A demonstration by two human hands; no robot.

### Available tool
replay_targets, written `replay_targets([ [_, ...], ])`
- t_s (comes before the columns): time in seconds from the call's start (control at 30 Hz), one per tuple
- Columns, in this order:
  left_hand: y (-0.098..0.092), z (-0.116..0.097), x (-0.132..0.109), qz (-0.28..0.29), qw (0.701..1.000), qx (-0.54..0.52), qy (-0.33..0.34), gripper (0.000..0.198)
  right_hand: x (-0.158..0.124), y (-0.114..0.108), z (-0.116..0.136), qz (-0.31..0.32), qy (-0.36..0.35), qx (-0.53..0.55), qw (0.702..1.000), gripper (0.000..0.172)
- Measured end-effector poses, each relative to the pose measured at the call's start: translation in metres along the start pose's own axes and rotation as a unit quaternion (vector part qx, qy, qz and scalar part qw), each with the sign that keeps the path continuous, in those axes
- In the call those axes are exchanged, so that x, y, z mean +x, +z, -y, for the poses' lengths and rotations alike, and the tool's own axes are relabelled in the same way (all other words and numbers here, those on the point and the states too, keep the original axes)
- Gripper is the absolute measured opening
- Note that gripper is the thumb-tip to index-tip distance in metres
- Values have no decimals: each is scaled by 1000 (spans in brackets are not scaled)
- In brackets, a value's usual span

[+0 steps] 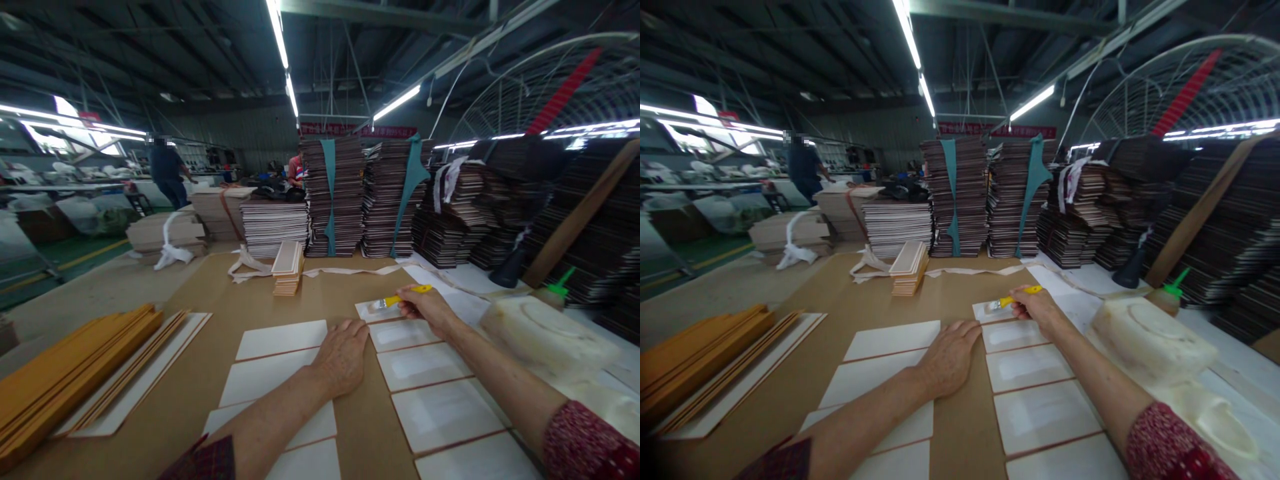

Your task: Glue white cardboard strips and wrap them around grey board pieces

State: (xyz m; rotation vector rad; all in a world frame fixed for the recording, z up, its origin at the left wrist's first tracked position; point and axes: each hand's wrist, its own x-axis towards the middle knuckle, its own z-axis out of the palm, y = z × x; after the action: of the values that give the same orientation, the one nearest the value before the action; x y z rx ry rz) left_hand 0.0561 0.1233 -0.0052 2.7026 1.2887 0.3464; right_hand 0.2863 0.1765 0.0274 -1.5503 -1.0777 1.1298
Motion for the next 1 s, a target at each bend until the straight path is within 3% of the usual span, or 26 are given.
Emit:
replay_targets([
  [0.33, 0, 0, -1, 1, 1000, 0, -2, 54, -5, 8, 4, -14, -3, -23, 1000, 20],
  [0.57, 2, 1, 0, 3, 1000, -4, -5, 56, 2, -11, 8, -63, -9, -51, 997, 20],
  [0.83, 0, 0, 0, 6, 1000, -3, -2, 55, 1, -4, 3, -24, -4, -59, 998, 20],
  [1.0, 3, 2, -1, 6, 1000, -5, -6, 55, 9, -21, 3, -50, -2, -77, 996, 20],
])
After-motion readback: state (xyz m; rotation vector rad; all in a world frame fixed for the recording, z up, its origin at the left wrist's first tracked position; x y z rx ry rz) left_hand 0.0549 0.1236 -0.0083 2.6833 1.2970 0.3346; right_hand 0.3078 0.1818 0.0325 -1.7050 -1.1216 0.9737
